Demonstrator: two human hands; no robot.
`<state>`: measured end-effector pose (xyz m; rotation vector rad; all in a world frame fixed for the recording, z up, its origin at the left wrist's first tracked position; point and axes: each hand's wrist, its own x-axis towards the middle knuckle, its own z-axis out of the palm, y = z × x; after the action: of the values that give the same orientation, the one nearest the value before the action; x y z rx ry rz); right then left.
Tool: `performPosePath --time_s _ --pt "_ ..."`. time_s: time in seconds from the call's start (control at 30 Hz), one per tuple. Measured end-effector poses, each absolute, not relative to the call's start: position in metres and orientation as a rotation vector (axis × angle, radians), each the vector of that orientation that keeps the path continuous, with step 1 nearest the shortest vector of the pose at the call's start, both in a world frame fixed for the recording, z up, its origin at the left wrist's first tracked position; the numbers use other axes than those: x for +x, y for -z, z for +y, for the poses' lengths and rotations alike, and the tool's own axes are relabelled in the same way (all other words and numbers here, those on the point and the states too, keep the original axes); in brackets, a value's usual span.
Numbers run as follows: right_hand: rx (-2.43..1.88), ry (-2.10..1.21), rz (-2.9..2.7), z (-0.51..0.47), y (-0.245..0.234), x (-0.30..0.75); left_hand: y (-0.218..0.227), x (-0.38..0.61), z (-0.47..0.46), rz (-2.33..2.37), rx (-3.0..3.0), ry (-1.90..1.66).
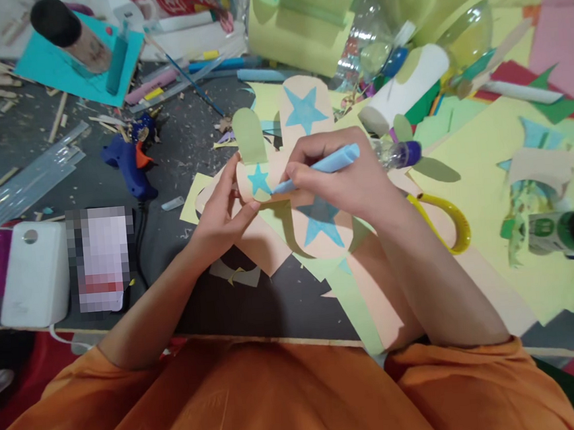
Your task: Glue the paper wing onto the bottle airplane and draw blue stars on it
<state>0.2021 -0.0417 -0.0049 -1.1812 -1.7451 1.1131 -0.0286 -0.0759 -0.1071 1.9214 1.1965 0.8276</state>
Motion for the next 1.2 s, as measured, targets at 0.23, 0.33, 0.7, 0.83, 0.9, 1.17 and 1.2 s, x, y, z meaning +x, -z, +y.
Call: performPosePath --time_s 0.23,0.33,0.7,0.83,0.9,1.17,1.2 --pt "-0.932 -0.977 -1.374 -0.033 0.007 0.206 0.106 -0.028 -0.078 1.152 1.805 -0.973" --pt "-0.817 -0.760 -1.303 -0.031 0.006 0.212 0.104 -0.026 -0.080 1.178 1.785 -1.120" --pt "-1.042 -0.883 -1.571 -0.064 0.003 0.192 0.105 -0.032 -0.080 1.510 1.730 -1.195" --pt "-1.111 -0.782 -1.914 -0.065 0.024 0.182 0.114 -0.030 -0.080 1.476 1.696 -1.173" --pt "-1.155 -0.740 -1.982 -0.063 0.033 0.182 0.116 -0.028 -0.081 1.470 1.670 -1.170" --pt "-1.209 -0.556 -1.915 -0.066 0.051 0.184 0.108 -0.021 -0.091 1.232 1.487 -1.203" --pt "-1.221 -0.560 -1.924 -0.069 0.052 0.185 0.105 -0.020 -0.093 1.225 1.504 -1.191"
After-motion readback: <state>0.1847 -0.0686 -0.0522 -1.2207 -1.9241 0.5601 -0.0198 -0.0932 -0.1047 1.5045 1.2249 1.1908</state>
